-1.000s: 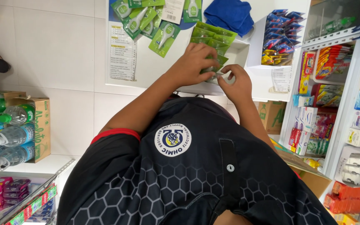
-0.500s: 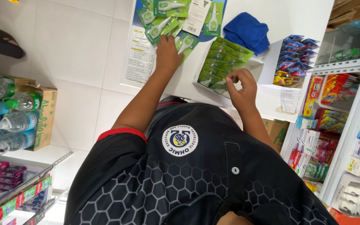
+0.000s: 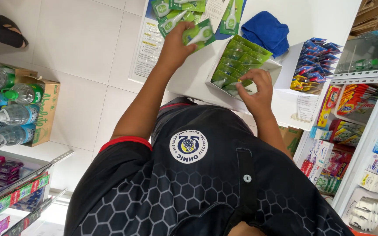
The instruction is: Organizing and placing small packaged glue tubes into a retail display box.
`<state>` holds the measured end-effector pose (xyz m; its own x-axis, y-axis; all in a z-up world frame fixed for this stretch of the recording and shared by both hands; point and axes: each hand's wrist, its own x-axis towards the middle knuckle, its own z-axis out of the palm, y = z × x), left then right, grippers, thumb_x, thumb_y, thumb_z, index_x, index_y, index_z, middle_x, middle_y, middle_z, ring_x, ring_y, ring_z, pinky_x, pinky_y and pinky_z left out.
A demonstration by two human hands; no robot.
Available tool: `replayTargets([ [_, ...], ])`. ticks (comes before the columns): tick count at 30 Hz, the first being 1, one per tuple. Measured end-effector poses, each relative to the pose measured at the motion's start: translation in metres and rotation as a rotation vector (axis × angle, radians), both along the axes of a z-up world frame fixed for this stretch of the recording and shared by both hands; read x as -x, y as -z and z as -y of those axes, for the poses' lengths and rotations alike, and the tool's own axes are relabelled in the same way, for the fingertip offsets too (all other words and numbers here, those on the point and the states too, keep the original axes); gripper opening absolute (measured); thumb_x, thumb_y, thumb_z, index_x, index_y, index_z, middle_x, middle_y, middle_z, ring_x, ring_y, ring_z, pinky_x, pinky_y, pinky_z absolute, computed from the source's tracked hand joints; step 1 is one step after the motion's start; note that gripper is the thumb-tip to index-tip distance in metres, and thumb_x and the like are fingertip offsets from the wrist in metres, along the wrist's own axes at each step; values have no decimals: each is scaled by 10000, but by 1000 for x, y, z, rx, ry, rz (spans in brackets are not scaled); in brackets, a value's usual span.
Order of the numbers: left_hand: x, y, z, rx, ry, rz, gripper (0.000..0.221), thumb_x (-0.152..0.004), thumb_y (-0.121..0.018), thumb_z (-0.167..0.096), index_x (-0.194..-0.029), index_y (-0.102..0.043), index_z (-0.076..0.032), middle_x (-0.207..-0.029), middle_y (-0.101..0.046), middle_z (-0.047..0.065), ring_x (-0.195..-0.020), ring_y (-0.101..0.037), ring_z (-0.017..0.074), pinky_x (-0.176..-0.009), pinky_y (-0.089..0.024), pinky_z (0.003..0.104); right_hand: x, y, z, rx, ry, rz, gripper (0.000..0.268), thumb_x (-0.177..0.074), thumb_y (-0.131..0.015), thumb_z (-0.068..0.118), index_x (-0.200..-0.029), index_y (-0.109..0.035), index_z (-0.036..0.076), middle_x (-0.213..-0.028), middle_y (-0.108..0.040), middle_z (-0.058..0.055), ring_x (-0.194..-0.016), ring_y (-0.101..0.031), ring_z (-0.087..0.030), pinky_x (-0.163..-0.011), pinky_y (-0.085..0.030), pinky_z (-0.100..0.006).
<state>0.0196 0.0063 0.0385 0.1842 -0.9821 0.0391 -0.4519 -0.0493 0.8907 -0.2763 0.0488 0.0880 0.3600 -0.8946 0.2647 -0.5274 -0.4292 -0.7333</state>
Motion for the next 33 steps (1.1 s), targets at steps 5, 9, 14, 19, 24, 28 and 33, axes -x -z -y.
replayTargets([
  [5,19,-63,-19,213,260,-127,786,-673,-815,116,-1328,-514,-196,-1215,-653,89,-1093,-678,260,-934,-598,382,0,23,2,3,26,-230,575,-720,-875,228,-1224,-637,88,-1374,-471,-139,-1330,-418,-370,-1133,-298,-509],
  [9,32,-86,-28,185,427,-68,839,-712,-748,105,-1413,-473,-265,-1004,-678,36,-808,-650,159,-673,-528,275,1,34,4,65,54,-238,544,-705,-888,166,-1112,-569,-2,-1448,-454,-157,-1356,-395,-392,-1149,-277,-516],
  [14,38,-90,-31,185,522,-25,594,-709,-732,96,-1227,-628,-175,-1007,-773,38,-813,-713,187,-708,-535,308,3,26,1,-32,35,-110,541,-736,-803,64,-1236,-597,51,-1418,-442,-154,-1359,-406,-370,-1141,-368,-473],
  [19,44,-68,-31,253,586,205,478,-748,-743,35,-1206,-728,-104,-1010,-753,101,-806,-693,257,-739,-542,369,7,29,-4,-83,24,-45,499,-770,-767,34,-1240,-602,63,-1417,-428,-145,-1377,-402,-358,-1159,-365,-459],
  [24,58,-58,-35,306,609,389,339,-913,-627,-69,-1207,-748,-185,-988,-726,66,-880,-673,245,-774,-544,375,7,33,-5,-96,28,-46,458,-783,-768,39,-1213,-612,54,-1400,-433,-143,-1359,-416,-351,-1138,-371,-438],
  [28,59,-62,-35,363,610,375,341,-882,-655,-44,-1192,-728,-165,-910,-731,35,-890,-658,228,-761,-539,376,9,35,-5,-95,43,-40,440,-803,-771,43,-1217,-621,51,-1400,-440,-142,-1359,-416,-347,-1144,-363,-440],
  [33,68,-51,-35,268,608,439,481,-800,-642,21,-1220,-748,-187,-919,-716,55,-838,-654,259,-740,-534,385,6,41,-7,-5,34,-73,469,-817,-746,26,-1251,-571,34,-1428,-410,-173,-1359,-411,-376,-1142,-366,-452],
])
